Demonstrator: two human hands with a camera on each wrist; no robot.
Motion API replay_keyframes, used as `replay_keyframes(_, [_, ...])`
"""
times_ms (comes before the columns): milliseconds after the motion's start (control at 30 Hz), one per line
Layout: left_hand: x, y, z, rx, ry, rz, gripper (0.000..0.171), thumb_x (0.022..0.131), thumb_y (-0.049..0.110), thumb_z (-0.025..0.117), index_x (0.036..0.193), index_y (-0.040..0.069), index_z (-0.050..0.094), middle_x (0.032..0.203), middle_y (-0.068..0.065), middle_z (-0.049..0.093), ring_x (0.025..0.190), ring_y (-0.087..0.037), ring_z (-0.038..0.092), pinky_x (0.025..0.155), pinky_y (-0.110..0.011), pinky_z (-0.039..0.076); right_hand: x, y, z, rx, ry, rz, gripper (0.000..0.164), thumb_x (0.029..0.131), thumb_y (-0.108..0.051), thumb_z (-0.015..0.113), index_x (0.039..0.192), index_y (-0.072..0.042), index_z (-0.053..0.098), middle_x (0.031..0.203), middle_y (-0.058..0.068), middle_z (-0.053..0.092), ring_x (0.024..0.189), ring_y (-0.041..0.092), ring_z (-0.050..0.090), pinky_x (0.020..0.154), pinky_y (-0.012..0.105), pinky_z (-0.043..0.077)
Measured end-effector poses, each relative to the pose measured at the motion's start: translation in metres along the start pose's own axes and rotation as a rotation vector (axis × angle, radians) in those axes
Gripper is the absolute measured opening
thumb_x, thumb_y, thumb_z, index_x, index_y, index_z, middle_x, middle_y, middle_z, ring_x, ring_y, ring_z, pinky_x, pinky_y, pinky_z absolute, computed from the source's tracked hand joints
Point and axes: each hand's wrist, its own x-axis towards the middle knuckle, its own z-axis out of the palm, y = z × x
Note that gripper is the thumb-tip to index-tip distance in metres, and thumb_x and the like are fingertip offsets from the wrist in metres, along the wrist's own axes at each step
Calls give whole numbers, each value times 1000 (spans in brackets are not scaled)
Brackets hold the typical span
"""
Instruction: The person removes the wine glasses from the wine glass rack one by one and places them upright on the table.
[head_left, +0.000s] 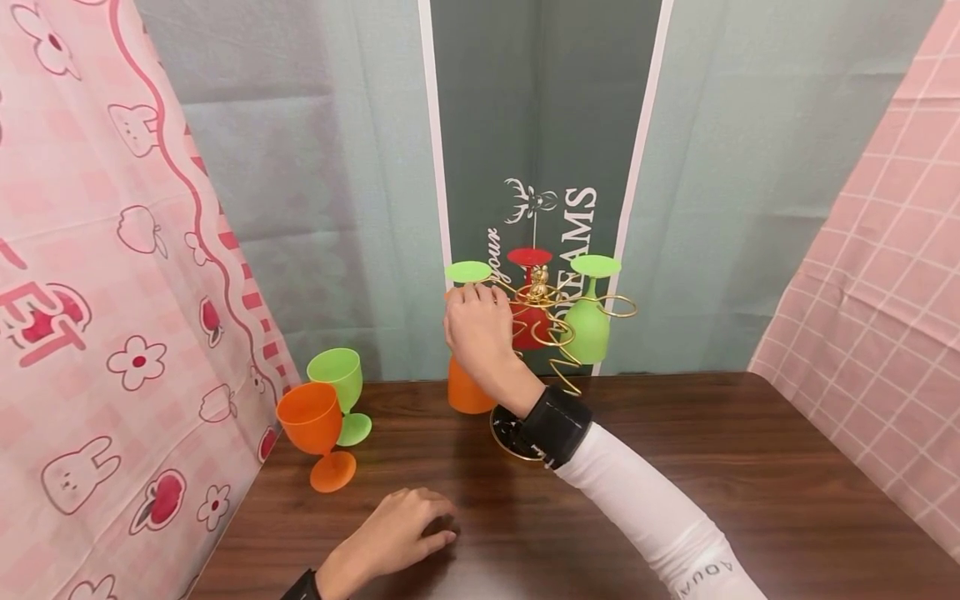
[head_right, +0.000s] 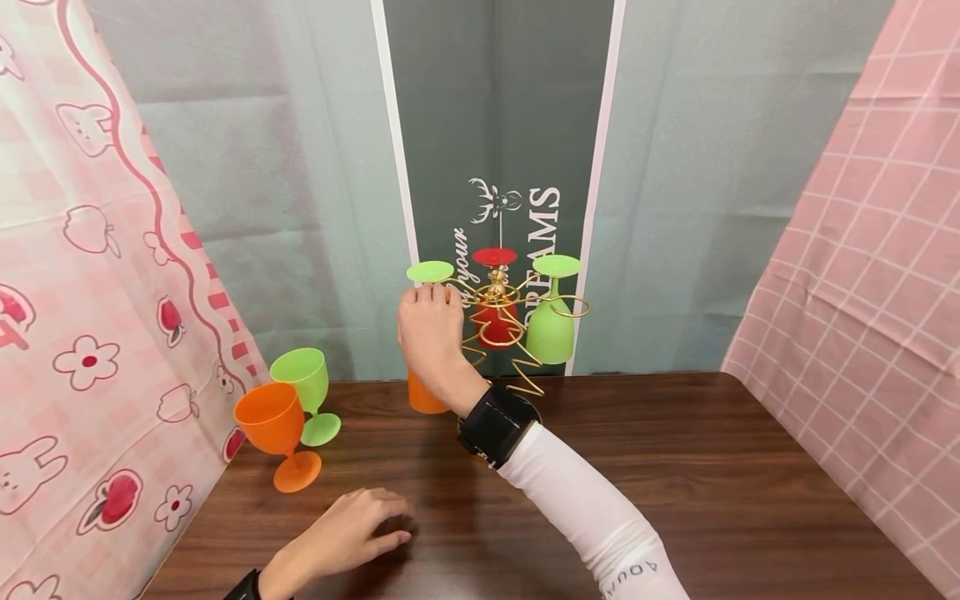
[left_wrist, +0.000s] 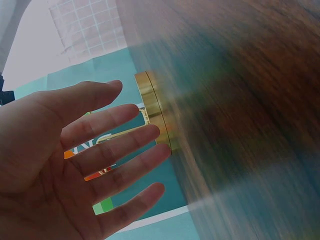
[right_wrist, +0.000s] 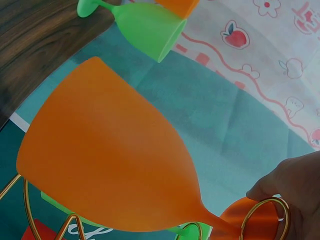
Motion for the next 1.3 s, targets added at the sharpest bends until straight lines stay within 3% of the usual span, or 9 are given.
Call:
replay_keyframes(333, [-1,0,1,12,4,2,22,96,34,71,111,19,75,108,7,75,100,-11,70,81,-35,58,-2,-4,1,-44,-29,-53,27,93,-24,74,117,-12,74,114,4,73,113,23,64,104,36,49])
replay_keyframes(867, [0,0,1,-10,-13,-3,18,96,34,71,110,23,75,107,11,74,100,-9,69,81,-34,58,-12,-7,5,8,106,-174,29,92,-16,77,120,-12,73,121,2,74,117,19,66,107,35,50])
replay_keyframes(1300, [1,-5,-1,-31,-22,-22,16,97,32,71,109,23,75,107,11,74,99,-9,70,78,-32,58,-24,2,1,92,146,-276,38,92,-13,77,129,-13,70,130,4,71,124,21,64,112,36,47])
